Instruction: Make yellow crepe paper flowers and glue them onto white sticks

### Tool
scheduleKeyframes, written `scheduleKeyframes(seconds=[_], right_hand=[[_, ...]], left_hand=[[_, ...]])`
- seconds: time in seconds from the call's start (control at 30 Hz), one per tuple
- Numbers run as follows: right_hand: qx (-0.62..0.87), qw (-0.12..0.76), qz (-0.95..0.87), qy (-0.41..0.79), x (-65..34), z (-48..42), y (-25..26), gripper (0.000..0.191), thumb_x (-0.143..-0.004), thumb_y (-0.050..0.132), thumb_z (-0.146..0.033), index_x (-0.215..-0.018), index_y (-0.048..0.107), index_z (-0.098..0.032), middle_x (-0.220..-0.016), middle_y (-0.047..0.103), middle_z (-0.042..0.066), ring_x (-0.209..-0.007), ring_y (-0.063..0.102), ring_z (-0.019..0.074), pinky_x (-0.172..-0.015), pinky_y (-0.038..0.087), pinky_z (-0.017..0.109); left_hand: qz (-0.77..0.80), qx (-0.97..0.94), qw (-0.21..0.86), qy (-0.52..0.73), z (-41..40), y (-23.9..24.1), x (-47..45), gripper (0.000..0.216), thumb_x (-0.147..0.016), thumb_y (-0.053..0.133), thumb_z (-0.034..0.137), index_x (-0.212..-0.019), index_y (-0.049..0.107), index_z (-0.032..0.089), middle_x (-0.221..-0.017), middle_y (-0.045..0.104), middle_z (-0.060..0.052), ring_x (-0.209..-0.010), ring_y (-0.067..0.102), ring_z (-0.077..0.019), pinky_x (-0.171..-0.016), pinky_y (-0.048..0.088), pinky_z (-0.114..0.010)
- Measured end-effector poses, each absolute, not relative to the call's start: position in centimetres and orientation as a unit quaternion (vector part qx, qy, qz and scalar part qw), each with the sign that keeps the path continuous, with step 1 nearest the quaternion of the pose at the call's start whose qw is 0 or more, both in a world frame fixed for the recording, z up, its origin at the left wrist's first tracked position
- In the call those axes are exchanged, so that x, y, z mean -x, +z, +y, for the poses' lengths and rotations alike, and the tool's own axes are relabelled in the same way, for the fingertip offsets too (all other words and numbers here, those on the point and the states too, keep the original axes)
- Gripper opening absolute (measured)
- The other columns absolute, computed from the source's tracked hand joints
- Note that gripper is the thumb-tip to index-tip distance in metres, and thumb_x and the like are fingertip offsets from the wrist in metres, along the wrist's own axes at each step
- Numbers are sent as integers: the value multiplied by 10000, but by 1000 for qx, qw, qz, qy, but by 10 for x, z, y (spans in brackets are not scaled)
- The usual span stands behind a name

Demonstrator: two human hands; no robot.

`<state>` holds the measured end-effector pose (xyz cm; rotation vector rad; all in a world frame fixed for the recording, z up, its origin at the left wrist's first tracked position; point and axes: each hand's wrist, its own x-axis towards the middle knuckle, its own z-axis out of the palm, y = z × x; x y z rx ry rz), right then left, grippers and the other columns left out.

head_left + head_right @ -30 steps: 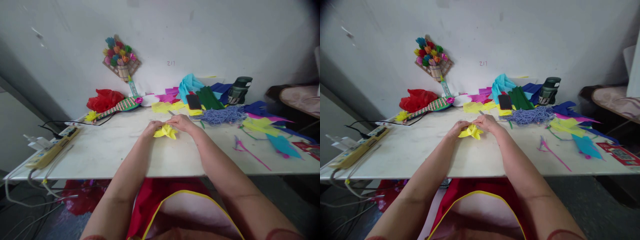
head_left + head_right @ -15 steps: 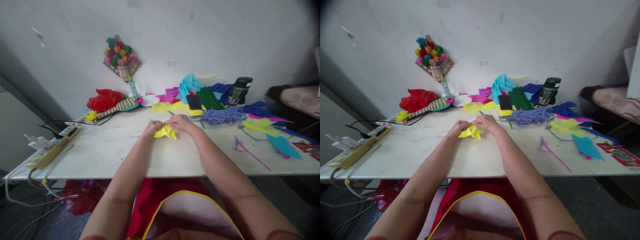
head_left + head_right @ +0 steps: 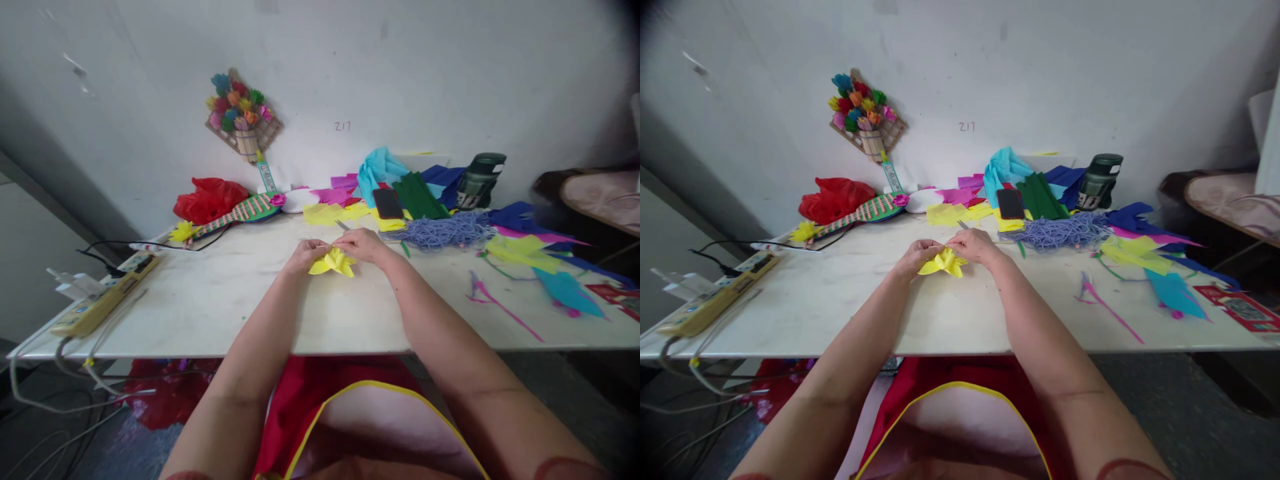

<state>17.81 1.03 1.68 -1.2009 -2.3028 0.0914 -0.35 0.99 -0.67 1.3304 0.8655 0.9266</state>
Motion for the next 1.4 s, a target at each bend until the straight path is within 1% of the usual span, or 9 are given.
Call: scheduleKeyframes(seconds=[0.17, 0.3, 0.77, 0.9, 1.03, 1.23, 1.4], right_hand=[[455, 242, -856, 27, -178, 11, 19, 218, -791, 498, -289, -853, 701, -242, -884, 678, -6, -826, 586, 144, -687, 409, 221], [455, 232, -859, 27, -178, 11, 20, 205, -787, 509, -277, -842, 701, -234, -870, 677, 0, -824, 585, 140, -695, 408, 216], [441, 241, -864, 9, -178, 11, 20, 198, -785, 515, -264, -828, 705, -229, -840, 677, 4, -789, 587, 135, -660, 403, 219], [427, 246, -870, -18, -179, 12, 19, 206, -789, 508, -267, -832, 705, -227, -831, 678, 9, -781, 588, 135, -637, 390, 217], [416, 259, -871, -34, -180, 13, 18, 200, -783, 518, -273, -825, 708, -228, -811, 679, 10, -758, 588, 131, -618, 381, 214], [401, 276, -873, -31, -180, 14, 18, 178, -764, 544, -253, -808, 714, -228, -789, 682, 3, -736, 587, 123, -612, 376, 209], [407, 270, -872, -24, -180, 13, 19, 176, -761, 547, -253, -816, 713, -237, -795, 681, -3, -741, 587, 122, -611, 374, 209]], left_hand=[[382, -607, 580, 386, 10, -7, 5, 353, -611, 670, 399, -772, 604, 92, -610, 612, -40, -498, 545, -109, -487, 388, -219], [381, -622, 571, 376, 10, -8, 5, 385, -625, 662, 426, -796, 603, 86, -627, 612, -44, -511, 544, -107, -494, 394, -218], [382, -632, 568, 363, 14, -10, 5, 372, -637, 648, 440, -782, 578, 105, -596, 576, -9, -479, 502, -81, -469, 358, -203], [375, -624, 580, 365, 14, -10, 5, 346, -637, 653, 418, -767, 578, 106, -585, 573, -4, -467, 493, -75, -460, 342, -198], [355, -600, 612, 372, 17, -13, 5, 315, -631, 663, 376, -772, 577, 108, -610, 591, -20, -497, 528, -94, -485, 363, -206], [336, -574, 643, 380, 17, -13, 5, 279, -606, 677, 322, -750, 576, 105, -613, 597, -26, -512, 546, -108, -515, 390, -222], [337, -574, 642, 381, 14, -11, 4, 265, -611, 669, 317, -738, 574, 104, -605, 595, -29, -509, 545, -109, -514, 389, -225]])
